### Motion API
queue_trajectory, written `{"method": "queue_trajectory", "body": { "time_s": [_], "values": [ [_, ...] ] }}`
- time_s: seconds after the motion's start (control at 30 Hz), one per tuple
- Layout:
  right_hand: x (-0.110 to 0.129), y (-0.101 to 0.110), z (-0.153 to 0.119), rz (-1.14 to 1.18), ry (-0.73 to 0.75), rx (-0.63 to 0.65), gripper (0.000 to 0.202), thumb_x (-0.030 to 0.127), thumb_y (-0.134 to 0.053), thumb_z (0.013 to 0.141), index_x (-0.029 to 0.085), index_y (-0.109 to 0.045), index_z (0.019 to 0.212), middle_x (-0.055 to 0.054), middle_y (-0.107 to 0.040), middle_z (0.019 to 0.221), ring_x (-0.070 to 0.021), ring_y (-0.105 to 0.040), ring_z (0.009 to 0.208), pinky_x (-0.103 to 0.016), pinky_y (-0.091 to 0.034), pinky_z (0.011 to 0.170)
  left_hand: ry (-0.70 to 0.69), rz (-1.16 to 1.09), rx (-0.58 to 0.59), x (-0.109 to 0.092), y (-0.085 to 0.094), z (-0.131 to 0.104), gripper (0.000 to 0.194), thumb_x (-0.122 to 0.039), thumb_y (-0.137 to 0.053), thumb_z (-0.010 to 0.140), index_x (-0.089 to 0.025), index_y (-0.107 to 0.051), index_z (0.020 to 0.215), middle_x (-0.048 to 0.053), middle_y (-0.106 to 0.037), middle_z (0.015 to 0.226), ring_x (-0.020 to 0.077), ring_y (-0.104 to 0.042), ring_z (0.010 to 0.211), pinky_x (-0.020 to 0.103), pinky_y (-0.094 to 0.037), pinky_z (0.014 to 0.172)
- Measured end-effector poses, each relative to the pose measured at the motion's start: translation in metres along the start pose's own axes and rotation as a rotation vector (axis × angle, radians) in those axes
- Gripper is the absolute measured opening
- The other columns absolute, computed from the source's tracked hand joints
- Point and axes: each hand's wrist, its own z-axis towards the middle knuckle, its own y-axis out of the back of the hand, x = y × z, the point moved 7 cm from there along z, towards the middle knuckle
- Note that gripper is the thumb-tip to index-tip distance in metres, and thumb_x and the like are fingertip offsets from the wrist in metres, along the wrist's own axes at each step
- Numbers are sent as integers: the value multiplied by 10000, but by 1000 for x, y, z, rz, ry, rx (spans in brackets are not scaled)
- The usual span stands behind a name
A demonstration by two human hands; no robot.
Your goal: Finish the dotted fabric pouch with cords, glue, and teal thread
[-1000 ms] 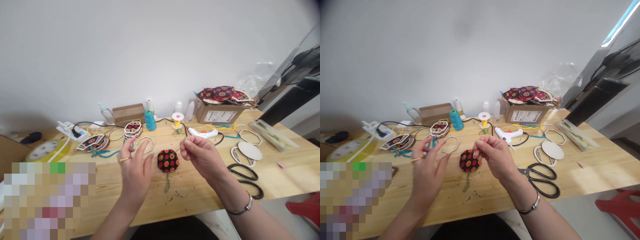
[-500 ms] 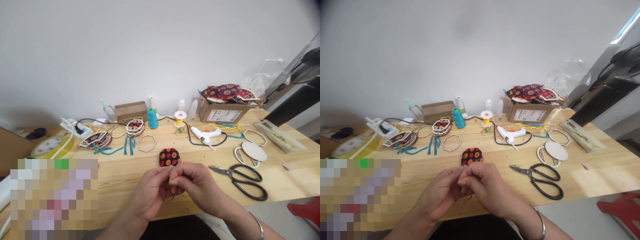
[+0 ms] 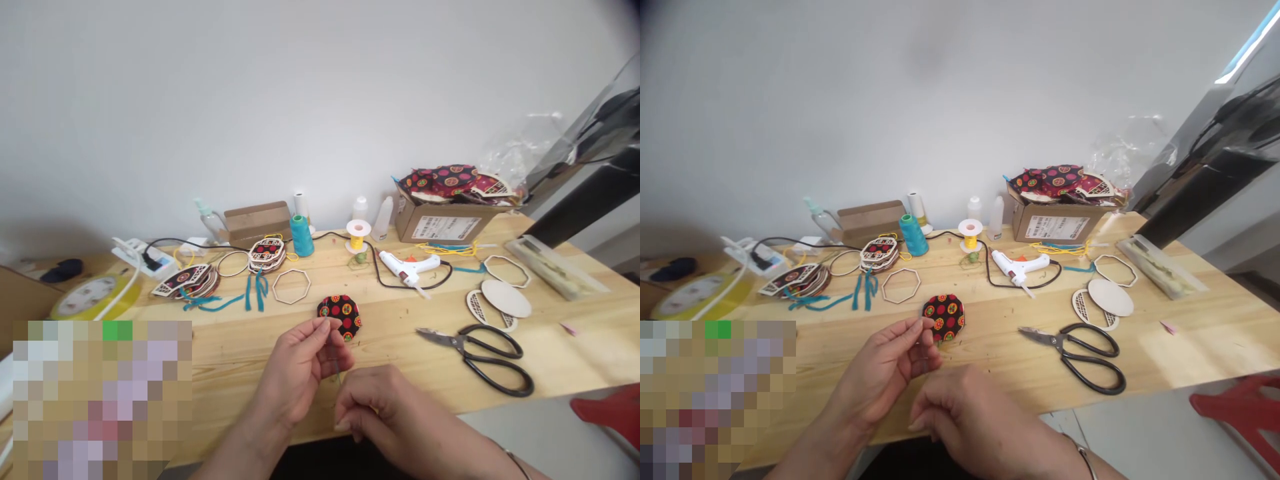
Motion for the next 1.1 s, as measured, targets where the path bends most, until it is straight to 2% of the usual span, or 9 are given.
{"method": "queue_trajectory", "body": {
  "time_s": [0.2,0.5,0.53,0.6,0.73,1.1],
  "values": [
    [-6,-9,-1,-31,-43,78,188,84,-494,777,185,-650,746,34,-619,651,-71,-546,594,-165,-411,600,-30,-31,7,0,1,2,162,-222,-673,726,-93,-647,821,-6,-561,636,50,-469,477,201,-430,466],
    [-3,-11,0,-62,-10,115,189,78,-524,768,185,-679,781,14,-670,721,-79,-574,630,-162,-421,610,-51,-77,-6,-4,1,0,164,-225,-691,708,-89,-651,791,-3,-543,619,38,-429,473,184,-378,453],
    [-3,-12,0,-63,1,116,185,80,-530,768,186,-681,782,15,-673,726,-79,-575,636,-161,-422,619,-19,-57,17,-2,-1,0,167,-207,-696,702,-86,-655,811,3,-550,633,42,-439,487,189,-385,469],
    [-3,-13,-1,-66,15,120,183,79,-535,768,187,-682,779,19,-672,723,-76,-573,642,-157,-422,633,-67,-82,-10,-4,1,1,158,-214,-691,707,-86,-656,792,0,-542,616,35,-419,471,177,-354,451],
    [-7,-15,-3,-59,-6,134,202,71,-522,762,191,-682,792,23,-668,730,-70,-572,653,-146,-421,633,-71,-73,12,-2,-1,2,144,-200,-676,721,-73,-659,788,-5,-524,603,9,-335,448,151,-260,421],
    [-4,-17,-7,-102,51,175,164,100,-539,799,181,-677,834,14,-677,801,-75,-592,734,-145,-431,683,-158,81,-88,-6,1,1,188,-274,-653,738,-90,-650,781,-57,-417,497,9,-214,415,153,-148,389]
  ]
}}
